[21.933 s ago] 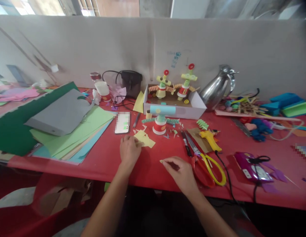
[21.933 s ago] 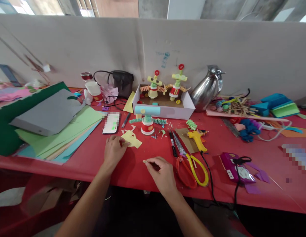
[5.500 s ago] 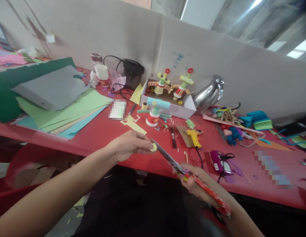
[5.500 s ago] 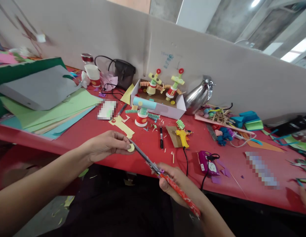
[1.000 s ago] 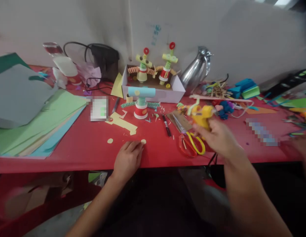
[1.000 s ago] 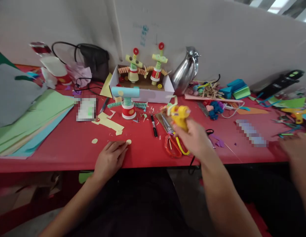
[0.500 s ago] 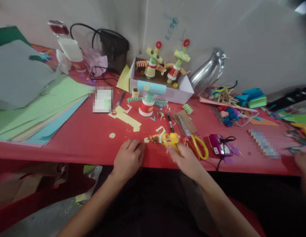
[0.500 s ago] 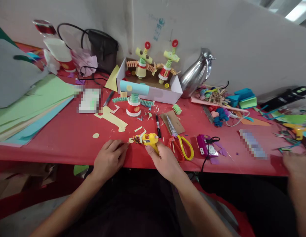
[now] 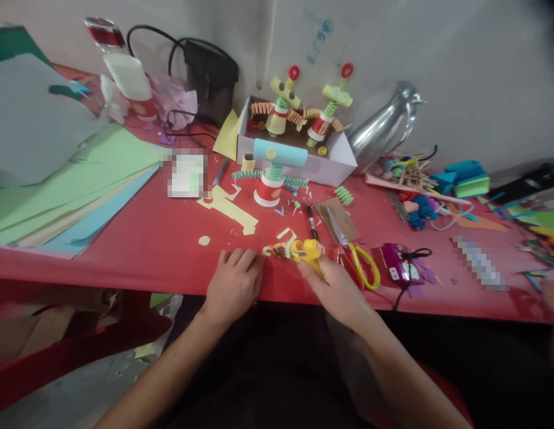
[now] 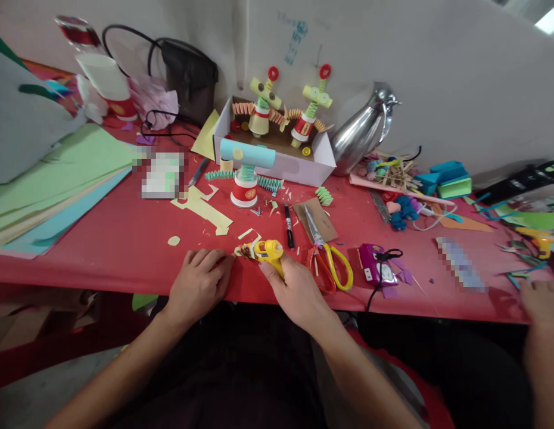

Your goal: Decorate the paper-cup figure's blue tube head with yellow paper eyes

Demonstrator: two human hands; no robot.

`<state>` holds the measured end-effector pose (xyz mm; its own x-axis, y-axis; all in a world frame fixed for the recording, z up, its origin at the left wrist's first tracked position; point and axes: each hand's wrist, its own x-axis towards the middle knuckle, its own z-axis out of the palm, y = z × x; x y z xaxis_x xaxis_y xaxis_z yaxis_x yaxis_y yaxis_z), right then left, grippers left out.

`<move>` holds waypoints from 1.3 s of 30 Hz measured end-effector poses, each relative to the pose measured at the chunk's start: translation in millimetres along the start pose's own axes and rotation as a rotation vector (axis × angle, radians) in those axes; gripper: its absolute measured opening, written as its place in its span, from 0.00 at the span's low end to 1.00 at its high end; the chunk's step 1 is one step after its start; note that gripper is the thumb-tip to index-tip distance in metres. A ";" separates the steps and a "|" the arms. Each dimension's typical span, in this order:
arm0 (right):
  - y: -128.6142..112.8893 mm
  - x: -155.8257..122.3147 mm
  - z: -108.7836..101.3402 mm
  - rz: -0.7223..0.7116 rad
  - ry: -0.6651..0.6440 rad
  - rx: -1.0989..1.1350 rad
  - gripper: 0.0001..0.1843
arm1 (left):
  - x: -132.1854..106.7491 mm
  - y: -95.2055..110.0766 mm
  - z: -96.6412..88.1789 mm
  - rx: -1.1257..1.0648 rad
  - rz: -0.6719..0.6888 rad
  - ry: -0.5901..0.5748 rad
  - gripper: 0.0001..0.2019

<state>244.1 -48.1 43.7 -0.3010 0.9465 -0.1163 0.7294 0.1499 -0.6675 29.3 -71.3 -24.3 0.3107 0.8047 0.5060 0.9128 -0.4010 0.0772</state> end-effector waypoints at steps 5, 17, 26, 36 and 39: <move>-1.3 1.3 -4.0 0.029 0.008 -0.038 0.23 | -0.2 -0.4 0.2 -0.010 -0.002 -0.007 0.11; -12.0 7.7 -10.0 0.029 -0.019 -0.178 0.21 | -0.9 -0.1 0.6 -0.004 0.004 0.002 0.10; -14.5 9.4 -19.1 -0.035 0.007 -0.135 0.18 | -0.6 1.1 1.9 0.009 -0.007 -0.004 0.09; 7.2 15.8 -16.0 0.254 -0.117 0.854 0.24 | -2.3 -3.6 2.1 -0.016 0.014 0.028 0.10; 10.8 18.1 -21.6 0.314 -0.185 1.026 0.24 | -1.1 -5.4 3.8 -0.016 0.023 0.051 0.10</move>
<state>259.8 -23.2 50.3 -0.3412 0.8303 -0.4407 -0.0442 -0.4825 -0.8748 25.1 -68.4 -28.6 0.3170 0.7721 0.5507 0.9013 -0.4260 0.0784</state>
